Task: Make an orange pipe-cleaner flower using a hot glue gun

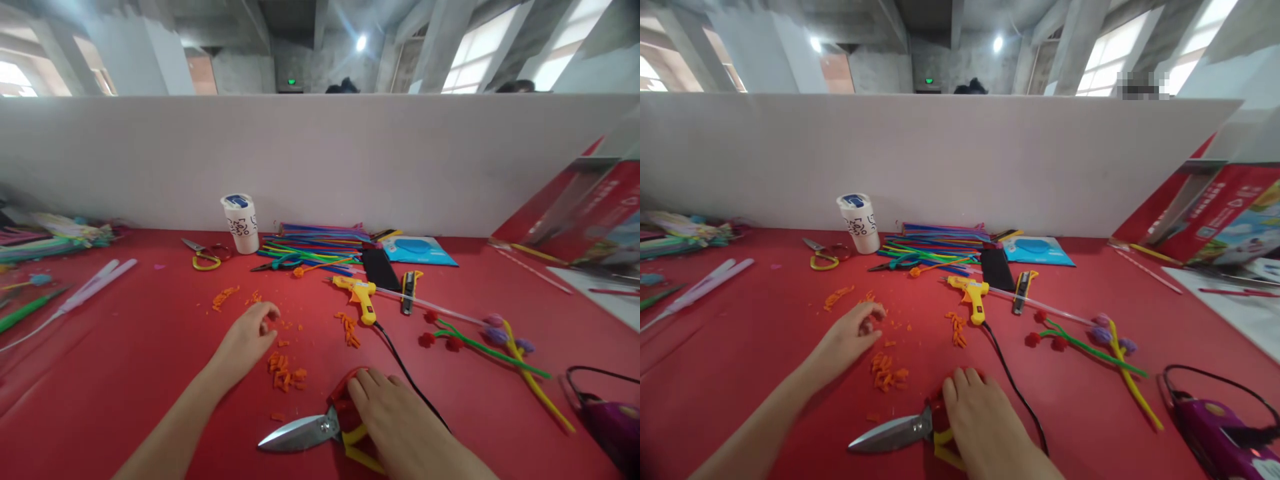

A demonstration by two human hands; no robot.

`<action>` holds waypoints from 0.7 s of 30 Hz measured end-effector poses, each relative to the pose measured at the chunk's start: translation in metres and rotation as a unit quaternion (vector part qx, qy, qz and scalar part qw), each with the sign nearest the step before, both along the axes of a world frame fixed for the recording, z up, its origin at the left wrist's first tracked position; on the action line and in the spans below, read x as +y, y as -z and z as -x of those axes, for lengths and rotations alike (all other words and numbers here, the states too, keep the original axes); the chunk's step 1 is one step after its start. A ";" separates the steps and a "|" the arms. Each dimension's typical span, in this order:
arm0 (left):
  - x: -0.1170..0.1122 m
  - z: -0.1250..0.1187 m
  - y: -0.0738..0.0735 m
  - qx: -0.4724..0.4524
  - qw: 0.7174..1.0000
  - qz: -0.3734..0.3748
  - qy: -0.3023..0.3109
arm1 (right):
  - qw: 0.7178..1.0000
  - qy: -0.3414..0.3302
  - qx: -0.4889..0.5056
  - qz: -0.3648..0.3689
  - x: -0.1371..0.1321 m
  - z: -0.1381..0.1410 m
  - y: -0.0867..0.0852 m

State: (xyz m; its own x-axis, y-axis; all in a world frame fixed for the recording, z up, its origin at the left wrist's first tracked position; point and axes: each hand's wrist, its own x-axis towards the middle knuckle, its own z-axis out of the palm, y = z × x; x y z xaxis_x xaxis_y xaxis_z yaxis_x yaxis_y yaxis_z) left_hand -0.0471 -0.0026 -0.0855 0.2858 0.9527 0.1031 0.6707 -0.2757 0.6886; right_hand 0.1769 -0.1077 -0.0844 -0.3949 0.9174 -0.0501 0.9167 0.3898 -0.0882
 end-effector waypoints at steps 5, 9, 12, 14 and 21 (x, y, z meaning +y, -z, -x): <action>-0.003 -0.003 0.003 0.050 0.996 0.026 0.076 | 0.996 -0.029 -0.023 0.078 0.011 0.000 0.001; -0.002 -0.007 0.006 0.041 0.995 0.032 0.081 | 0.991 0.005 0.092 0.100 0.011 -0.018 -0.015; 0.000 -0.010 0.007 0.015 0.997 0.043 0.069 | 0.974 0.042 0.191 0.116 0.019 -0.031 -0.024; 0.000 -0.013 0.008 -0.015 0.997 0.060 0.051 | 0.950 0.071 0.278 0.123 0.028 -0.031 -0.025; -0.022 -0.038 0.010 -0.158 0.958 0.233 0.050 | 0.737 0.180 0.597 0.263 0.049 0.009 -0.009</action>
